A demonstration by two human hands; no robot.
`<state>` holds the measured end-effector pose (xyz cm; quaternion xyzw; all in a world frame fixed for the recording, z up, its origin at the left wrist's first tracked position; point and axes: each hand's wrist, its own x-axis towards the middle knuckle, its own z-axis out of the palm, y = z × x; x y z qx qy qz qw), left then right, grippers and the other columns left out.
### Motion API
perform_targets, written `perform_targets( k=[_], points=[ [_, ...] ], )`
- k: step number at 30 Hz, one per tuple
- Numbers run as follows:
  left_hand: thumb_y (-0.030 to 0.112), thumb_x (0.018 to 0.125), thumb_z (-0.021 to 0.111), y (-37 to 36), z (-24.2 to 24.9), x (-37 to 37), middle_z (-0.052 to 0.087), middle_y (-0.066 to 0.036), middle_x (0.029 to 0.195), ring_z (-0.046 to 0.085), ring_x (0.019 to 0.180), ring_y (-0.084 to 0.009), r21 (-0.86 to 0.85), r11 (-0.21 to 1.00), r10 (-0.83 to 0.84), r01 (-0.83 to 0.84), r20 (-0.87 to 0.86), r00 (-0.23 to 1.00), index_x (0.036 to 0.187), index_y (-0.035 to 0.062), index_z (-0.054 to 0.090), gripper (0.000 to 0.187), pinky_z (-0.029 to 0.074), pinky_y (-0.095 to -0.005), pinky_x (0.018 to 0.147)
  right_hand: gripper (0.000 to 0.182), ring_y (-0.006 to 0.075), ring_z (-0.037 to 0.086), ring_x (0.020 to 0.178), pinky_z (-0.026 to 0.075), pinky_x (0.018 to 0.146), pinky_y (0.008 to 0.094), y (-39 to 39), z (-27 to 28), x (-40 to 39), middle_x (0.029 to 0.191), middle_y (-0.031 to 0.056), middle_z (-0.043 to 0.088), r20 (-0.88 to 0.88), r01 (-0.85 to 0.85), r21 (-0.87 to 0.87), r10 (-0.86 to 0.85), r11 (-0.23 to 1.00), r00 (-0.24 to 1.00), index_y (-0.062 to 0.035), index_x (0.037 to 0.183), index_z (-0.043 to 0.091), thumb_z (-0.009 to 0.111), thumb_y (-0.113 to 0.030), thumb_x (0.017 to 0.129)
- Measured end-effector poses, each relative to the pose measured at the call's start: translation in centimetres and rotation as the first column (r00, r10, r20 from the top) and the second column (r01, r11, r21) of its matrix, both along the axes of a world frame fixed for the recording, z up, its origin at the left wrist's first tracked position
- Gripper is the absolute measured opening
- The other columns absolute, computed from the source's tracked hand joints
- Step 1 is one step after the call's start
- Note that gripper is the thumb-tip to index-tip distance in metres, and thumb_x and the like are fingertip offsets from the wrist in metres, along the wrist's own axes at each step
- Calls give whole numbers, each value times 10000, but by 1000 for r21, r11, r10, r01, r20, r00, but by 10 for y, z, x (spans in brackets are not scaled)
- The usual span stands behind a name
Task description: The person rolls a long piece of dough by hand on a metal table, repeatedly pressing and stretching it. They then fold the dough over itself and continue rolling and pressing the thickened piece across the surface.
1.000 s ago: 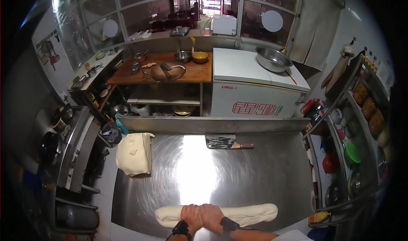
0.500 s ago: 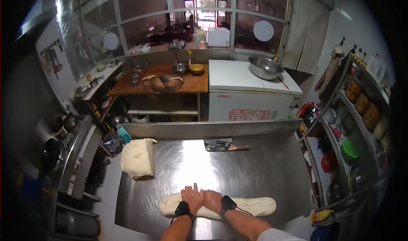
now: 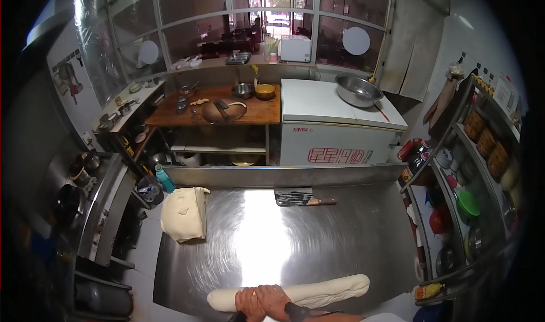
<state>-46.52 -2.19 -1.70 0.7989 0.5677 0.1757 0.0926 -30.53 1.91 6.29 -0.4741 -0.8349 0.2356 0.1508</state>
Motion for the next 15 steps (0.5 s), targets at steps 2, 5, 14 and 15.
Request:
perform_targets(
  k=[2, 5, 14, 15],
  points=[
    [228, 943, 567, 44, 13, -1, 657, -184, 1071, 578, 1093, -410, 5, 996, -86, 86, 14, 996, 1058, 54, 655, 226, 394, -571, 994, 324, 389, 687, 945, 558, 811, 479, 24, -16, -2, 992, 180, 699, 36, 34, -76, -32, 997, 999, 4, 1064, 638, 667, -248, 864],
    [212, 902, 608, 98, 39, 4, 667, -142, 884, 631, 927, -364, 43, 986, -160, 158, 40, 986, 877, 78, 653, 143, 457, -520, 872, 214, 386, 695, 945, 570, 811, 498, 58, -1, 0, 965, 192, 709, 64, 121, -168, -112, 978, 992, -6, 970, 669, 603, -198, 902],
    [270, 910, 573, 176, 45, 22, 700, -152, 830, 660, 814, -354, -130, 980, -153, 148, -30, 988, 810, 78, 659, 233, 501, -473, 686, 315, 371, 712, 1030, 563, 866, 488, 104, -3, 4, 1044, 175, 756, 162, 335, -355, -296, 873, 942, -81, 1008, 744, 589, -345, 937],
    [343, 963, 530, 179, 45, 24, 728, -159, 897, 677, 873, -364, -221, 966, -151, 131, -76, 986, 811, 65, 676, 349, 512, -500, 749, 315, 371, 712, 1030, 563, 866, 488, 104, -2, 4, 1044, 175, 756, 159, 337, -341, -299, 878, 941, -81, 1008, 744, 589, -345, 937]
  ],
)
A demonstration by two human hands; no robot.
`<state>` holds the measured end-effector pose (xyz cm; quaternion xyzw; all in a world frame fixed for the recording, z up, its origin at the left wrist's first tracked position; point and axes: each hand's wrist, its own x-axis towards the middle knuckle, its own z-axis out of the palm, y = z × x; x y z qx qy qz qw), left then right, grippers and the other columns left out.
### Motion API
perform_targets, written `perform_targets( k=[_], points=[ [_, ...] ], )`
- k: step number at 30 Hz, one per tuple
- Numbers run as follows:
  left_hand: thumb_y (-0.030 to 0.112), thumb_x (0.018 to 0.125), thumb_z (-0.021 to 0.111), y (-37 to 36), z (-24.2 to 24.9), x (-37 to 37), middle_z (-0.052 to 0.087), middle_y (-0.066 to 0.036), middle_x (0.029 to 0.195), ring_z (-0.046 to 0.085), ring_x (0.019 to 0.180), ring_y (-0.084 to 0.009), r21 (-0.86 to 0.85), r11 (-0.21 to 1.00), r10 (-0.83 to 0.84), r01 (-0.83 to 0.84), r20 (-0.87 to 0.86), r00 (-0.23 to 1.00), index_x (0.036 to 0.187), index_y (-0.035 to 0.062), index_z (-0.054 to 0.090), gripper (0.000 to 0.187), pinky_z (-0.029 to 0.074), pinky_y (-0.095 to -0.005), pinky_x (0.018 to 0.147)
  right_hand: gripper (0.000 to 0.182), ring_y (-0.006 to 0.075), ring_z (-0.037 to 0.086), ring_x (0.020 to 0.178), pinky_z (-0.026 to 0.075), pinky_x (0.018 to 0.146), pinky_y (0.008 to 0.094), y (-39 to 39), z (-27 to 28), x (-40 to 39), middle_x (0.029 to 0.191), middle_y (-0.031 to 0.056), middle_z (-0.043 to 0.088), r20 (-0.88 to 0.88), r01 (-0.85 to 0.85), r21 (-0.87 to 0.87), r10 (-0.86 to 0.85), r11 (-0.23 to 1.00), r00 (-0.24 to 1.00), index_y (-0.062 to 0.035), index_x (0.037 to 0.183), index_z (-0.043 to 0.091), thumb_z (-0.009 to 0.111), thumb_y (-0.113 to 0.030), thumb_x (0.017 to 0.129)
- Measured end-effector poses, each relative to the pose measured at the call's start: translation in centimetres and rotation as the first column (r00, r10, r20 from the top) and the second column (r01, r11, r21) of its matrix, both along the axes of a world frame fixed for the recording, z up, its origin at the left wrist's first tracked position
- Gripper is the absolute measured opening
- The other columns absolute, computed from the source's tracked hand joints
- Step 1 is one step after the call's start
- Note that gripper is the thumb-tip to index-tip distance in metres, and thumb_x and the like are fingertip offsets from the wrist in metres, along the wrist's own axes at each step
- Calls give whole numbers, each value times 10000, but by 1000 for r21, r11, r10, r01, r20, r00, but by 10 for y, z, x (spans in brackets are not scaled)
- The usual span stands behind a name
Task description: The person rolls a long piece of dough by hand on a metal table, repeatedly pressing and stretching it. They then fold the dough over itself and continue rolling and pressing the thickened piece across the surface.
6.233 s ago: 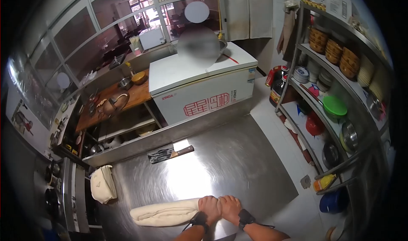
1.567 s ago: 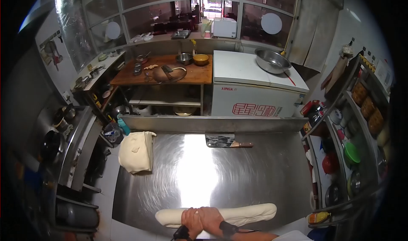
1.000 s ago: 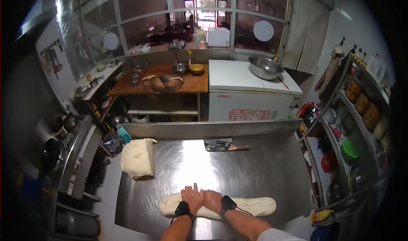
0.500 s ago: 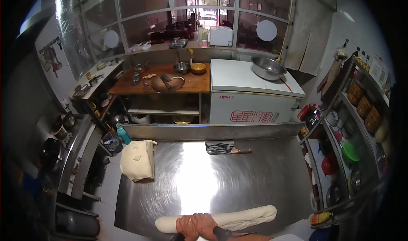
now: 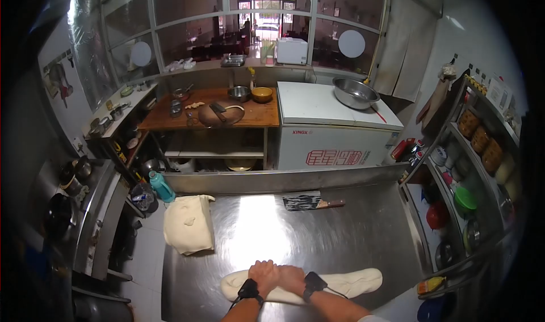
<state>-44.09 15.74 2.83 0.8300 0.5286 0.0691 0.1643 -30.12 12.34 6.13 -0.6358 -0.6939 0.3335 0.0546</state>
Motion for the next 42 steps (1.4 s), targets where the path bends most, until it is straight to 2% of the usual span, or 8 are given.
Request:
perform_targets(
  k=[8, 12, 15, 20, 26, 33, 41, 42],
  points=[
    [254, 1015, 517, -104, 68, -58, 704, -236, 1195, 557, 1312, -413, 331, 932, -192, 147, 107, 976, 954, 2, 736, 340, 380, -578, 1110, 398, 400, 695, 945, 551, 824, 501, -106, 56, -32, 971, 190, 712, -68, -132, 384, 170, 914, 983, -13, 1001, 685, 780, -344, 800],
    [200, 930, 597, -181, -22, -83, 703, -213, 1138, 620, 1137, -412, 477, 877, -91, -50, 267, 959, 1040, 41, 700, 219, 443, -570, 1000, 312, 392, 691, 889, 560, 758, 503, -144, 32, -62, 946, 164, 707, -118, -190, 696, 371, 693, 921, -9, 1010, 666, 722, -272, 850],
    [276, 1005, 511, -205, -129, -89, 642, -233, 1331, 470, 1358, -463, 337, 934, 73, -117, 143, 987, 1307, 28, 659, 418, 294, -638, 1165, 424, 372, 608, 1112, 443, 995, 552, -174, -88, -64, 1112, 192, 662, 300, -376, 689, 228, 620, 926, 5, 1230, 632, 601, -261, 903],
    [308, 1008, 497, -105, -38, -69, 640, -226, 1347, 505, 1334, -421, -272, 957, -156, 98, -199, 968, 1291, 37, 667, 428, 289, -621, 1160, 257, 398, 675, 897, 548, 787, 503, -78, -22, -50, 974, 159, 701, 15, -196, 449, 211, 872, 977, -13, 1024, 655, 679, -197, 847],
    [238, 901, 632, -21, 8, -49, 740, -172, 934, 708, 896, -379, -31, 998, -46, 50, 105, 993, 815, 85, 690, 184, 553, -500, 832, 169, 391, 681, 873, 559, 776, 516, -18, -14, -40, 898, 182, 702, 40, -109, 235, 103, 966, 994, -40, 895, 683, 642, -202, 875],
    [237, 890, 626, 33, -38, -39, 683, -128, 675, 646, 601, -318, 331, 937, -154, 110, 110, 982, 727, 94, 689, 225, 528, -493, 559, 316, 380, 732, 910, 577, 797, 507, 10, -15, -37, 914, 222, 752, -70, 32, 210, -18, 977, 997, -29, 876, 746, 651, -330, 883],
    [245, 984, 529, -77, 76, -69, 725, -158, 955, 656, 958, -339, 72, 993, -95, 99, -50, 994, 914, 73, 713, 261, 491, -499, 810, 459, 354, 706, 1055, 555, 883, 467, -71, 85, -59, 1106, 195, 734, -60, -184, -4, 184, 983, 981, 4, 1071, 707, 716, -410, 875],
    [226, 967, 566, -100, 68, -87, 717, -139, 1003, 641, 985, -328, 230, 967, -140, 113, 105, 985, 966, 63, 679, 198, 475, -481, 841, 478, 353, 697, 1073, 535, 918, 470, -102, 52, -66, 1093, 182, 731, 46, -151, 353, 144, 923, 988, 7, 1080, 690, 745, -407, 849]
  ],
)
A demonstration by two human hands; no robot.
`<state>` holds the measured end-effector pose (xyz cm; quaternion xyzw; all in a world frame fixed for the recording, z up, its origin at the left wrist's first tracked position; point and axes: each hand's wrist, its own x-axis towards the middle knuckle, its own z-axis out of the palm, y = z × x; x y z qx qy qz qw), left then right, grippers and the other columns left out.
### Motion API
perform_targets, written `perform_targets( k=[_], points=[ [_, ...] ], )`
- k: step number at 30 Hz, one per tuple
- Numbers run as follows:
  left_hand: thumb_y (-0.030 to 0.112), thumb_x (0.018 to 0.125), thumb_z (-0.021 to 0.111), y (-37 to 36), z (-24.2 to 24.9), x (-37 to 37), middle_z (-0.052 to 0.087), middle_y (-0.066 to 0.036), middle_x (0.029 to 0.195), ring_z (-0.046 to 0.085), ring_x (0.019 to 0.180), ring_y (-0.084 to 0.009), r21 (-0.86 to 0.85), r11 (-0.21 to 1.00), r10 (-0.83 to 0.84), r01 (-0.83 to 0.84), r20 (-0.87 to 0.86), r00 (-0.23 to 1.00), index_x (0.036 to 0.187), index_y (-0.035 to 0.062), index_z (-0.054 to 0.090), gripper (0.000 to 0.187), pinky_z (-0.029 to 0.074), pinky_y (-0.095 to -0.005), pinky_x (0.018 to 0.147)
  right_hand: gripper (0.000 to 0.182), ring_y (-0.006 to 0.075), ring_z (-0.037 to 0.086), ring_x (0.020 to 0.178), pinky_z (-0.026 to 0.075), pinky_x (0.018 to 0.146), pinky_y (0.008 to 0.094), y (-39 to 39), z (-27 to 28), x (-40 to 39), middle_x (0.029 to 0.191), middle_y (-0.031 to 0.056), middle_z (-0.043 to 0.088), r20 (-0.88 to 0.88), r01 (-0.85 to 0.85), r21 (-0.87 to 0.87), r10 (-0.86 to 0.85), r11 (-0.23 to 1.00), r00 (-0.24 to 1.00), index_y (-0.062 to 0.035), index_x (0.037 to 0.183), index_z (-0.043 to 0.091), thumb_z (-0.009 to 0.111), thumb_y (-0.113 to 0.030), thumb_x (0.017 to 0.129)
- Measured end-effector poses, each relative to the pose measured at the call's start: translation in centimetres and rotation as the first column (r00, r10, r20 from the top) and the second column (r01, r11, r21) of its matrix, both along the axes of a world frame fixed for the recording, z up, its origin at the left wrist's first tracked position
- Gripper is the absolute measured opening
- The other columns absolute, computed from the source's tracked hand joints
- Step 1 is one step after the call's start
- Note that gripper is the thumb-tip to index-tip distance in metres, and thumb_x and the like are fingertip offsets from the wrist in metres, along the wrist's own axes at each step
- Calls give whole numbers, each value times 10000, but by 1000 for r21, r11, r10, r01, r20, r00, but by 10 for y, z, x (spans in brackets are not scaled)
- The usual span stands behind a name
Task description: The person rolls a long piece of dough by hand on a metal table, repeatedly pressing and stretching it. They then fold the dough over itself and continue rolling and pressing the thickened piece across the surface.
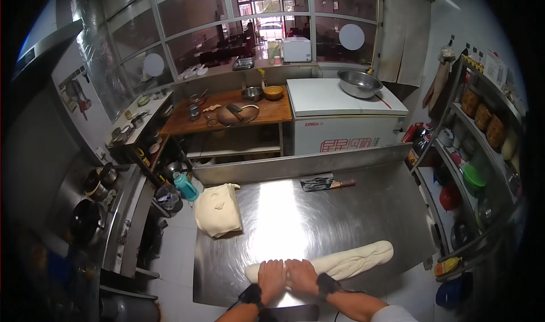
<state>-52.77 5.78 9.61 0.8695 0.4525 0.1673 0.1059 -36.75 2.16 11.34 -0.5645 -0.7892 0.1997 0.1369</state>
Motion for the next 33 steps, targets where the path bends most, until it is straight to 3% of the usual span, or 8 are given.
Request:
perform_targets(
  k=[1, 4, 8, 11, 17, 22, 29, 33],
  points=[
    [196, 936, 603, -19, -4, -16, 701, -120, 1039, 623, 1009, -330, 173, 983, -95, 68, 152, 984, 995, 55, 641, 158, 466, -463, 887, 502, 353, 687, 1092, 514, 952, 473, -20, -21, -8, 1080, 170, 727, 29, 41, 368, -55, 929, 998, 9, 1089, 673, 774, -404, 823],
    [203, 927, 592, -49, -51, -32, 698, -131, 1033, 623, 1036, -340, 241, 969, -106, 55, 206, 973, 984, 62, 658, 165, 453, -495, 922, 420, 335, 677, 1071, 489, 960, 468, -46, 2, -20, 1021, 147, 707, 176, -86, 506, -5, 858, 984, -12, 1057, 644, 736, -360, 842],
    [275, 993, 509, -59, -142, -31, 659, -202, 1300, 538, 1282, -397, 168, 979, 99, -115, 105, 990, 1226, 52, 684, 366, 310, -601, 1137, 370, 355, 606, 1067, 446, 915, 541, -38, -106, -31, 1043, 157, 665, 216, -47, 33, 39, 998, 976, -17, 1190, 641, 593, -235, 895],
    [220, 970, 531, 2, -118, -25, 667, -187, 1160, 572, 1149, -401, -25, 999, -36, 34, -122, 992, 1122, 74, 690, 264, 382, -590, 1035, 362, 237, 618, 1206, 438, 988, 537, 31, -25, -25, 1201, 75, 681, 343, -16, -144, 65, 989, 937, -95, 1174, 633, 642, -353, 920],
    [208, 882, 605, 109, -78, 2, 698, -109, 856, 660, 858, -306, -174, 958, -261, 227, -201, 944, 848, 85, 699, 159, 534, -451, 770, 234, 341, 702, 937, 541, 811, 503, 98, -50, -11, 964, 136, 723, 84, 205, -168, -193, 964, 978, -83, 973, 700, 609, -292, 920],
    [213, 893, 573, 141, -93, 17, 699, -129, 774, 653, 763, -345, 43, 996, -77, 78, -20, 997, 690, 104, 661, 247, 521, -475, 712, 283, 370, 712, 942, 563, 851, 492, 121, -65, -1, 937, 188, 741, -72, 259, -190, -276, 947, 958, -63, 909, 729, 635, -330, 896],
    [266, 975, 507, 75, -19, 5, 724, -166, 762, 683, 765, -382, 1, 998, 67, -68, -86, 994, 747, 88, 708, 353, 492, -522, 733, 432, 390, 671, 1121, 540, 913, 513, 72, -21, -12, 1149, 207, 726, -98, 205, -158, -222, 966, 970, -45, 1140, 707, 682, -390, 880],
    [154, 902, 620, 11, 7, -69, 735, -184, 1037, 687, 947, -345, 217, 941, -303, 258, 205, 931, 1104, 5, 727, 273, 501, -503, 864, 821, 415, 493, 1382, 374, 1120, 630, -14, -17, -42, 1478, 184, 559, 144, 67, 61, -75, 996, 987, -36, 1448, 520, 790, -475, 809]
  ],
)
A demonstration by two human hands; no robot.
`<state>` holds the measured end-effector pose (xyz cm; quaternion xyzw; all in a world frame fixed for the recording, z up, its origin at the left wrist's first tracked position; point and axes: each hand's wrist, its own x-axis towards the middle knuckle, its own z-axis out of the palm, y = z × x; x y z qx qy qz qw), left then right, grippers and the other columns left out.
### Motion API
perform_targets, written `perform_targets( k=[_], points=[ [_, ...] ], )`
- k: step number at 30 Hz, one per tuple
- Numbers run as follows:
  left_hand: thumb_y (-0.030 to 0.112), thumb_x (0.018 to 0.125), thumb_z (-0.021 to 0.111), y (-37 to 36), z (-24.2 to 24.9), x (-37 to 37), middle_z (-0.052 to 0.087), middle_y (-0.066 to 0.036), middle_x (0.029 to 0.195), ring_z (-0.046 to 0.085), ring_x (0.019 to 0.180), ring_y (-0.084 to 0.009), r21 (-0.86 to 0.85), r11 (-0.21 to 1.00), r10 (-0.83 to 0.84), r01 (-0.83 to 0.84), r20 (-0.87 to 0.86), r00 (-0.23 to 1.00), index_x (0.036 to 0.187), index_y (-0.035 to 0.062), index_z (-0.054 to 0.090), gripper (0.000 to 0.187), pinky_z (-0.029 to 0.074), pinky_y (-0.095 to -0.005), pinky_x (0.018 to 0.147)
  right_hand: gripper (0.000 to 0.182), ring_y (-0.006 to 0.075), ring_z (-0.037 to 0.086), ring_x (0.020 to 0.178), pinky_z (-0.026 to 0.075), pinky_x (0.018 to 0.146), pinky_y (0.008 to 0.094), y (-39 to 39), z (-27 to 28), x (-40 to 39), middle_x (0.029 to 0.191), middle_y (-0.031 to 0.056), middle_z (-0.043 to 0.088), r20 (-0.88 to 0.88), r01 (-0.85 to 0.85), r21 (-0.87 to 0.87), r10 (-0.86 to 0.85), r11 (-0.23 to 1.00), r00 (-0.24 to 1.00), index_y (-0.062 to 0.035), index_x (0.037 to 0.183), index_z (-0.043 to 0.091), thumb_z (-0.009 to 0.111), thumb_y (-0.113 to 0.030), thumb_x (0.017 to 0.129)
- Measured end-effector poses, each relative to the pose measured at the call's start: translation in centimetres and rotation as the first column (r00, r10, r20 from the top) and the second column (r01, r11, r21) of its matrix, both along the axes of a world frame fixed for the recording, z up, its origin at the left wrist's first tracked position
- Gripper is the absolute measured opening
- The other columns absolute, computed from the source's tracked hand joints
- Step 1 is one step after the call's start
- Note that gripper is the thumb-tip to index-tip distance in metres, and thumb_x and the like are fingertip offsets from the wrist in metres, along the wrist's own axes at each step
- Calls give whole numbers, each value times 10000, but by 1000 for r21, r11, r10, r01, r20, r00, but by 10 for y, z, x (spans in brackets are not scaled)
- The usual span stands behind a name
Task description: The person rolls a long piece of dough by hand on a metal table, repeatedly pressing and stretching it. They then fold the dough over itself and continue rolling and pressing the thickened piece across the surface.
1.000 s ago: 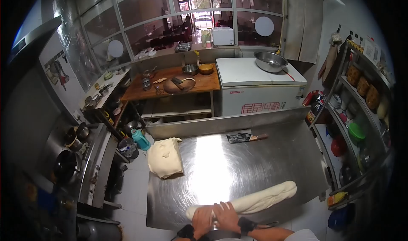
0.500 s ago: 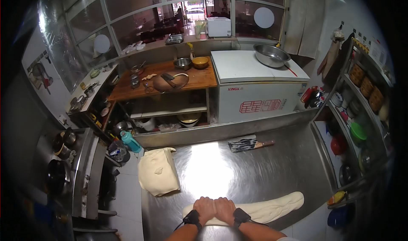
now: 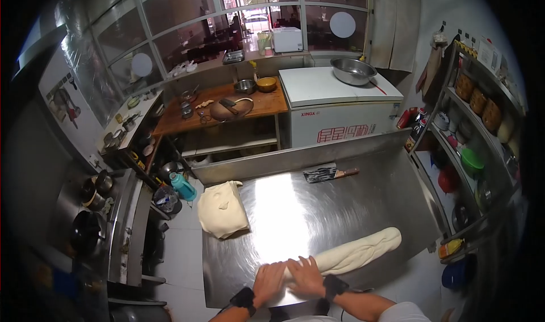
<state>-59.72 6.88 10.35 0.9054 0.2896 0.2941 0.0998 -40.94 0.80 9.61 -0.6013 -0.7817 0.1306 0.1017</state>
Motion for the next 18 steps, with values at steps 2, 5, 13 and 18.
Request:
perform_targets(
  k=[2, 5, 13, 18],
  points=[
    [168, 889, 648, -24, -34, -21, 719, -162, 1118, 666, 1047, -318, -22, 1000, -17, 16, -42, 999, 1223, 1, 682, 375, 474, -496, 942, 927, 440, 390, 1453, 253, 1139, 734, -22, -3, -19, 1575, 165, 458, 73, -28, -76, 33, 997, 997, -23, 1515, 453, 793, -509, 804],
    [186, 870, 678, -17, -63, -15, 703, -134, 1184, 647, 1127, -286, -18, 999, 29, -30, -37, 999, 1281, 5, 655, 450, 457, -479, 1004, 809, 387, 444, 1407, 264, 1116, 738, -7, -27, -30, 1468, 156, 538, 98, 22, 15, -23, 1000, 995, -24, 1455, 507, 768, -460, 825],
    [218, 870, 592, 103, -50, 31, 717, -118, 777, 689, 771, -304, -174, 969, 108, -174, -337, 935, 785, 98, 721, 196, 533, -497, 715, 381, 314, 657, 1086, 482, 972, 501, 113, -33, -11, 1107, 125, 693, -64, 150, -226, -169, 962, 984, -66, 1134, 685, 698, -338, 868],
    [213, 876, 568, 145, -77, 44, 721, -138, 761, 694, 775, -320, -115, 968, 182, -222, -287, 941, 646, 83, 710, 300, 538, -506, 720, 381, 325, 649, 1088, 526, 894, 491, 153, -51, 6, 1084, 124, 695, -149, 162, -229, -199, 960, 969, -84, 1080, 729, 747, -376, 835]
  ],
)
